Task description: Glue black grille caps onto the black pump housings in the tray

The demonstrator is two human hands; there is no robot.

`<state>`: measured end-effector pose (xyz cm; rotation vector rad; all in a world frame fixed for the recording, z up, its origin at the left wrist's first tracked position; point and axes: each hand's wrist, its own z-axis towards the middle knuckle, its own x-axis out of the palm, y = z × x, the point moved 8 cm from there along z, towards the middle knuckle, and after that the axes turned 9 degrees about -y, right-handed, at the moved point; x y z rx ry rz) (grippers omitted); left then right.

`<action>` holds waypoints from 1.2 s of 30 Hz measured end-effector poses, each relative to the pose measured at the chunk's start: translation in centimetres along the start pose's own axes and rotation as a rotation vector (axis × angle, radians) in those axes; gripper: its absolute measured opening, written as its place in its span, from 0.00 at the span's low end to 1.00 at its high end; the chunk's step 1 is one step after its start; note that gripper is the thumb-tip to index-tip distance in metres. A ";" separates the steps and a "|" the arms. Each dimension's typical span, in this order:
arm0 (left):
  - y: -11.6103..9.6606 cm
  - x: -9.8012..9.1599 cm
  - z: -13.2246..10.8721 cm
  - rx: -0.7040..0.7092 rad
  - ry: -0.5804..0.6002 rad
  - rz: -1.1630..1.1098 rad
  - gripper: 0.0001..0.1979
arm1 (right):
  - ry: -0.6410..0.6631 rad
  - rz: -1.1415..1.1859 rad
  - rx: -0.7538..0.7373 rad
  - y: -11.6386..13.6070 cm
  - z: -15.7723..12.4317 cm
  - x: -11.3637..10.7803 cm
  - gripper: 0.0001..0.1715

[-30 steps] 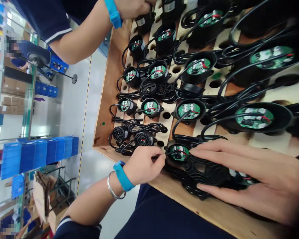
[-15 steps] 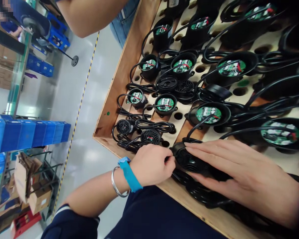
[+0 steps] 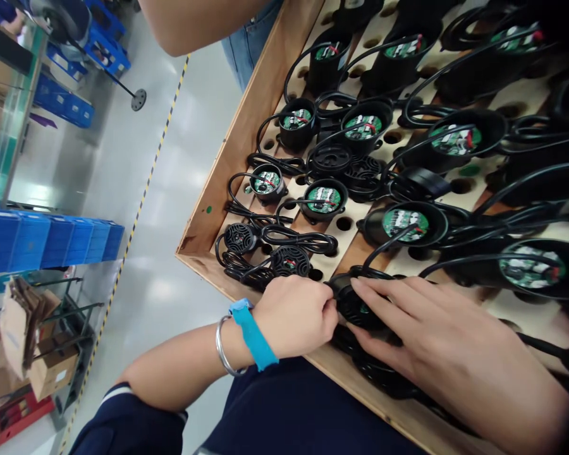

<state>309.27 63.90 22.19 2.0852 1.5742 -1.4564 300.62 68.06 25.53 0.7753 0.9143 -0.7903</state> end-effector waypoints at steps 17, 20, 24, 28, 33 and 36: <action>-0.7 0.5 -0.3 0.112 0.002 -0.015 0.15 | 0.216 -0.266 -0.018 2.3 -0.1 1.0 0.22; -0.8 0.6 -0.5 0.134 0.017 -0.032 0.13 | 0.289 -0.272 0.010 2.0 -0.5 1.6 0.23; -1.1 0.7 -0.9 0.201 0.076 -0.046 0.11 | 0.341 -0.260 0.055 1.6 -0.8 1.8 0.24; -1.4 0.6 -1.3 0.235 0.151 -0.057 0.09 | 0.328 -0.251 0.101 1.4 -0.3 1.4 0.26; -2.3 0.6 -1.6 0.257 0.278 -0.135 0.09 | 0.363 -0.230 0.128 1.1 0.0 1.6 0.25; -2.9 1.0 -1.7 0.294 0.357 -0.137 0.10 | 0.372 -0.206 0.134 0.9 -0.1 1.9 0.24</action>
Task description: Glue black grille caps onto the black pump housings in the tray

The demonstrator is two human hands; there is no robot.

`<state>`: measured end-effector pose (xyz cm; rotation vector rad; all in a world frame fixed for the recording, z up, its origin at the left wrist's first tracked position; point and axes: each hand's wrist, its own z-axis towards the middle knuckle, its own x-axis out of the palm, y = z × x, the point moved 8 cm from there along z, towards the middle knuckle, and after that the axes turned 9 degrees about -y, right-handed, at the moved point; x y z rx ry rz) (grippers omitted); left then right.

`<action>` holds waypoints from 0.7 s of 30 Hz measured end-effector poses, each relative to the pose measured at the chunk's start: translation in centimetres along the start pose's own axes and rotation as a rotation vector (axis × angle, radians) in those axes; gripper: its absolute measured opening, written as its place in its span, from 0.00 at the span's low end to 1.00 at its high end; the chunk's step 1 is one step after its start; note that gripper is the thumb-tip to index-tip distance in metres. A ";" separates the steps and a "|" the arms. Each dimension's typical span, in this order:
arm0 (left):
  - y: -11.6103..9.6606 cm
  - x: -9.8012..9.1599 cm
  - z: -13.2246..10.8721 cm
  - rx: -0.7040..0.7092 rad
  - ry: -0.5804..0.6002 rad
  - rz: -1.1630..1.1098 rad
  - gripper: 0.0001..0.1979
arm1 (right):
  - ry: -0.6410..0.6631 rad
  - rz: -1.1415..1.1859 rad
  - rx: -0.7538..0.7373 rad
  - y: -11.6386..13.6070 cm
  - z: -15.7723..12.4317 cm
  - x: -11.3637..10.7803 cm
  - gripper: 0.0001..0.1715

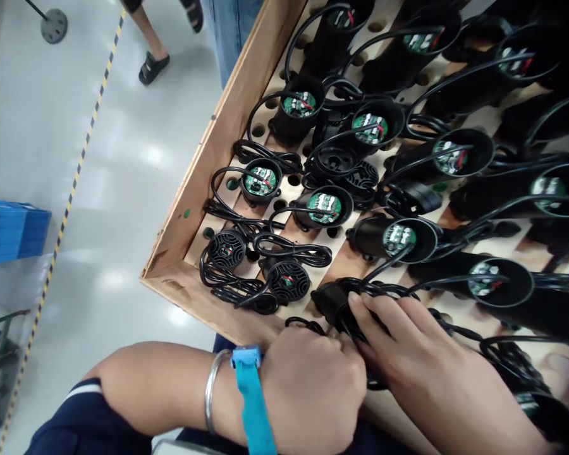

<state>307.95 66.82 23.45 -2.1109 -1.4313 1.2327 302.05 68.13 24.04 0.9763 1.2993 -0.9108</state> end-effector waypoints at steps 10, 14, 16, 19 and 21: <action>-0.2 0.4 -0.6 0.154 -0.274 0.123 0.15 | -0.021 0.140 0.051 -0.9 -0.8 0.8 0.18; 0.5 0.1 -1.2 0.061 -0.319 0.220 0.26 | -0.005 0.180 0.093 -1.0 -1.4 1.8 0.15; 0.5 0.1 -1.2 0.059 -0.332 0.256 0.32 | -0.026 0.175 0.046 -0.5 -1.3 2.0 0.13; 0.7 0.4 -1.0 0.039 -0.307 0.310 0.42 | -0.069 0.131 0.027 -0.4 -0.9 1.9 0.13; 0.6 0.7 -0.8 0.041 -0.284 0.328 0.49 | -0.128 0.113 0.054 -0.6 -0.9 1.3 0.13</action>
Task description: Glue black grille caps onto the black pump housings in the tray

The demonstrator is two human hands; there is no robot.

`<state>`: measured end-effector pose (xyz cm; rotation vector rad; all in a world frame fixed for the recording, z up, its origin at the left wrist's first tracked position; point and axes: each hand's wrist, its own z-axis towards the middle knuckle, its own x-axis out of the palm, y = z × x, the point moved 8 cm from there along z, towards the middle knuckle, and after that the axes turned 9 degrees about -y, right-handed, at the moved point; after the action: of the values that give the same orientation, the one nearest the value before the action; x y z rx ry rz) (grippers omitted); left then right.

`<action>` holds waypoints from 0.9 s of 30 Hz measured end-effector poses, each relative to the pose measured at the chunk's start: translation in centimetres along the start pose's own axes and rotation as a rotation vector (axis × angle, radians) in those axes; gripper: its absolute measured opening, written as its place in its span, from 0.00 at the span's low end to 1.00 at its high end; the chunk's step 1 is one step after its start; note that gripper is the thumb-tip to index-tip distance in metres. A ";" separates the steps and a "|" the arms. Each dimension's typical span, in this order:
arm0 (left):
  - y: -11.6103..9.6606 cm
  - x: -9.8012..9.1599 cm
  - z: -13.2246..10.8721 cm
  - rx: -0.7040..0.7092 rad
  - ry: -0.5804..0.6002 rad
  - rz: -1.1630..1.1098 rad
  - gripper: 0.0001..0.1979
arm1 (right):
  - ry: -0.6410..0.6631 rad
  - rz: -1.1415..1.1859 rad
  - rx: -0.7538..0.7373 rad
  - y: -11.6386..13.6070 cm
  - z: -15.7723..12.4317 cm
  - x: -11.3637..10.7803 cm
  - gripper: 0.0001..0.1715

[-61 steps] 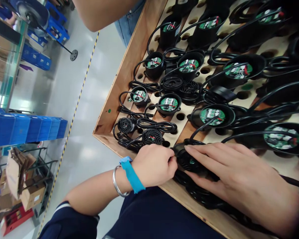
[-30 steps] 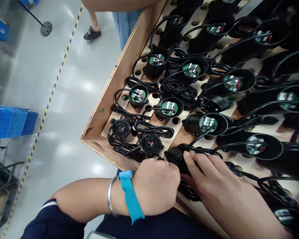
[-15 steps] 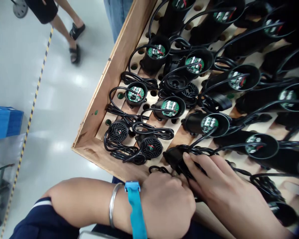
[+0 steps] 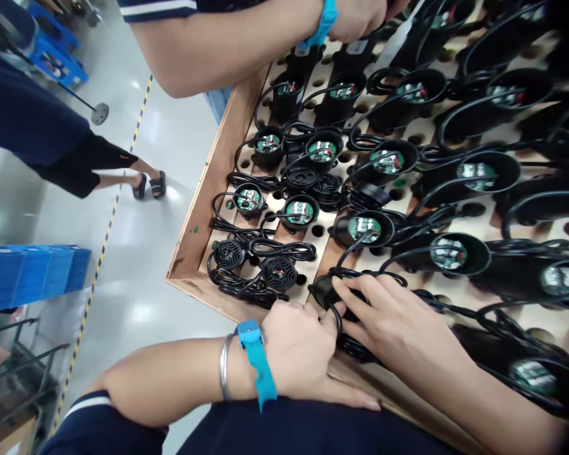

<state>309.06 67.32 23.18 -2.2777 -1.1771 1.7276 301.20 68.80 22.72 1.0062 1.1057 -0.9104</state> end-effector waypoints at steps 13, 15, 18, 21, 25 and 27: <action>-1.0 0.7 1.4 0.117 0.150 0.069 0.37 | -0.018 -0.011 -0.009 1.7 -3.3 -1.3 0.22; -0.9 0.7 1.3 0.104 0.160 0.051 0.36 | -0.027 0.006 0.035 1.6 -3.2 -1.1 0.22; -0.5 0.3 1.2 0.086 0.119 0.045 0.39 | -0.083 0.029 0.113 1.3 -3.2 -1.5 0.24; -0.3 -0.1 1.1 0.115 0.051 0.062 0.45 | -0.115 0.039 0.152 1.0 -3.5 -1.8 0.28; 0.4 -0.9 0.5 0.151 -0.062 0.085 0.45 | -0.086 -0.047 0.016 1.7 -3.6 -1.7 0.26; 0.5 -2.0 0.0 0.211 -0.173 0.113 0.46 | -0.112 -0.094 -0.032 2.1 -3.4 -1.8 0.26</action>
<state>309.10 65.76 24.57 -2.1449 -0.8541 2.0166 301.85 72.80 24.39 0.8724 1.0769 -1.0097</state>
